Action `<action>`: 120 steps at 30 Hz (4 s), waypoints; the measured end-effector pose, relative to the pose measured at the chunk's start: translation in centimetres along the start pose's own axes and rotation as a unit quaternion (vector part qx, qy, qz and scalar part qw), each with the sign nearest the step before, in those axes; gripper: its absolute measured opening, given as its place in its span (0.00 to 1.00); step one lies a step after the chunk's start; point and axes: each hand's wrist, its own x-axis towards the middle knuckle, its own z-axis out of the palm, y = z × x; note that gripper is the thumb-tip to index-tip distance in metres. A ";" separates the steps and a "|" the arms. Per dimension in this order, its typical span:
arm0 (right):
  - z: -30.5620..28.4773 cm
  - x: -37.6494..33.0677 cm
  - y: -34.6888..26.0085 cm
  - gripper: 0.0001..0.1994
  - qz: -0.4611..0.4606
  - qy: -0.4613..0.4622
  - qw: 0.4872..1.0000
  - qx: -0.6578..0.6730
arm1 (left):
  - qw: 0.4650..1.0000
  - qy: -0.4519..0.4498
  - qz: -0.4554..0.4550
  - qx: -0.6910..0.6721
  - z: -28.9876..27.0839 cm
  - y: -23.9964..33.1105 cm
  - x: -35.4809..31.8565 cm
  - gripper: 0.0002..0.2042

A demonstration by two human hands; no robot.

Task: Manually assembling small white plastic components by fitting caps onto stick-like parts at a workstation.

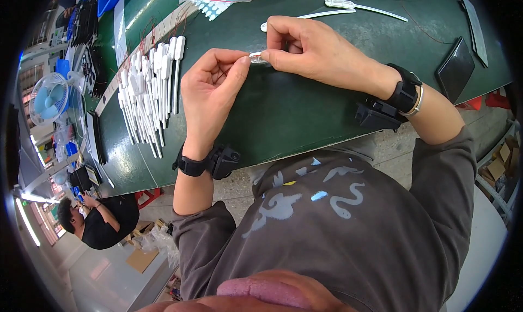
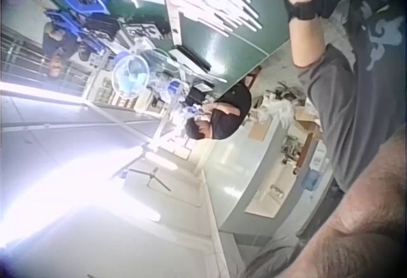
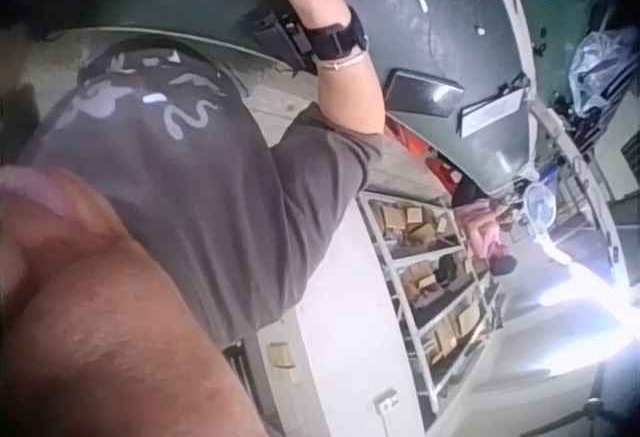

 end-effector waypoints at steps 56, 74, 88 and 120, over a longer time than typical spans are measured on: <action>1.1 -0.6 -1.1 0.02 -0.114 0.119 0.979 -0.117 | 0.959 -0.065 -0.147 -0.232 1.2 1.0 0.0 0.07; 0.8 -0.7 -1.1 0.05 -0.063 0.084 0.994 -0.028 | 0.983 -0.025 -0.056 -0.172 2.1 0.2 -0.2 0.06; 1.5 -0.7 -0.5 0.04 -0.087 0.082 0.993 -0.015 | 0.981 -0.011 -0.052 -0.187 2.1 0.3 -0.5 0.04; -0.1 -0.3 -0.6 0.06 -0.045 0.030 0.998 0.031 | 0.868 0.088 0.374 0.314 0.5 -0.3 0.5 0.12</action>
